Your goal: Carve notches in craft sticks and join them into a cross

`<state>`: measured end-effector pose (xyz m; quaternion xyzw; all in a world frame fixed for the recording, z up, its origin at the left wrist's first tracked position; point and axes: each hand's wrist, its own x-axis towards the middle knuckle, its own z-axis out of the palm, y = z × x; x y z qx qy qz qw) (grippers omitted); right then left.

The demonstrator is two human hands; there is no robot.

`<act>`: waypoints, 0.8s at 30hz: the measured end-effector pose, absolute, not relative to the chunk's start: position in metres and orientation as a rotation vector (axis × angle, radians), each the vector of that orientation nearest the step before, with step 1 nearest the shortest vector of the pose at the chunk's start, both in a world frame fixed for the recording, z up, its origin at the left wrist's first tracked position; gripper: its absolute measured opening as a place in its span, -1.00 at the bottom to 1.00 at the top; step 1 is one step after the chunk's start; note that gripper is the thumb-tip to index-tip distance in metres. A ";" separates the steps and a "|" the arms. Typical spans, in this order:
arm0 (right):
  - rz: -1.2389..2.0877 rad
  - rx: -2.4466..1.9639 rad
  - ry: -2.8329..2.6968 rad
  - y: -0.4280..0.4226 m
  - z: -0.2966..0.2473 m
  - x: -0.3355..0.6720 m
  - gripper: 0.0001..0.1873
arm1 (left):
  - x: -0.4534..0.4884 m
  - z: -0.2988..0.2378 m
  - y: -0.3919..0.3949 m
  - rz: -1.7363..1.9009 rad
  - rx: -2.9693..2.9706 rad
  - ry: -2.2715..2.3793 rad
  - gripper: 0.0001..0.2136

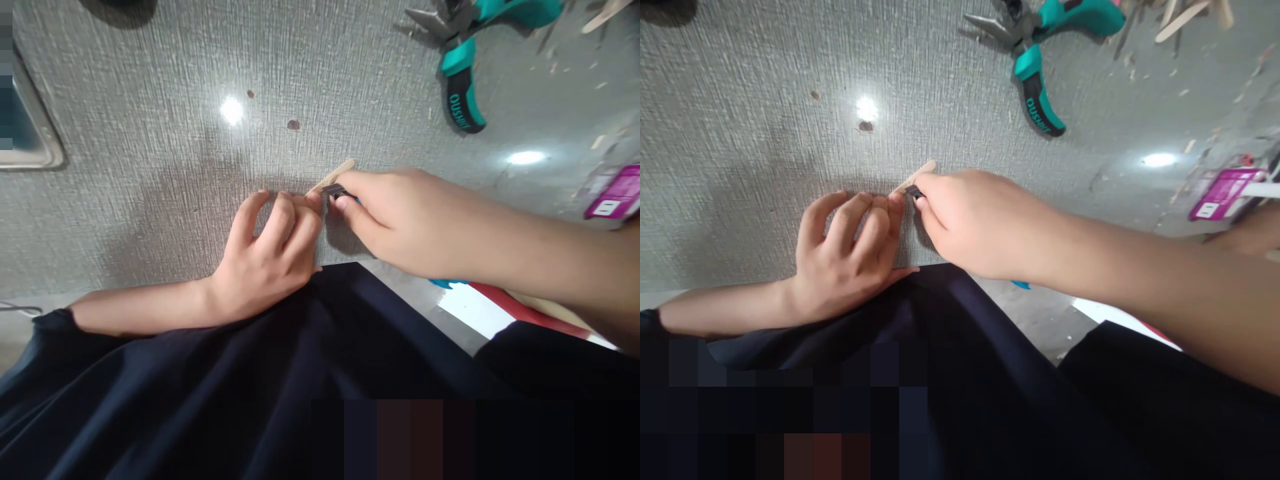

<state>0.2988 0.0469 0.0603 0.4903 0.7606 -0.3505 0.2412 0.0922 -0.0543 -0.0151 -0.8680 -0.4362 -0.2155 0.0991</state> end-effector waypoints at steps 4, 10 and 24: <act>-0.930 1.353 2.075 0.047 0.062 0.296 -0.59 | 0.091 -0.018 -0.061 -0.722 -2.706 -1.425 -0.60; -0.828 1.309 1.995 0.048 0.069 0.286 -0.62 | 0.089 -0.023 -0.069 -0.778 -2.895 -1.623 -0.38; -0.733 1.314 1.850 0.047 0.082 0.260 -0.67 | 0.088 -0.022 -0.067 -0.696 -2.927 -1.537 -0.43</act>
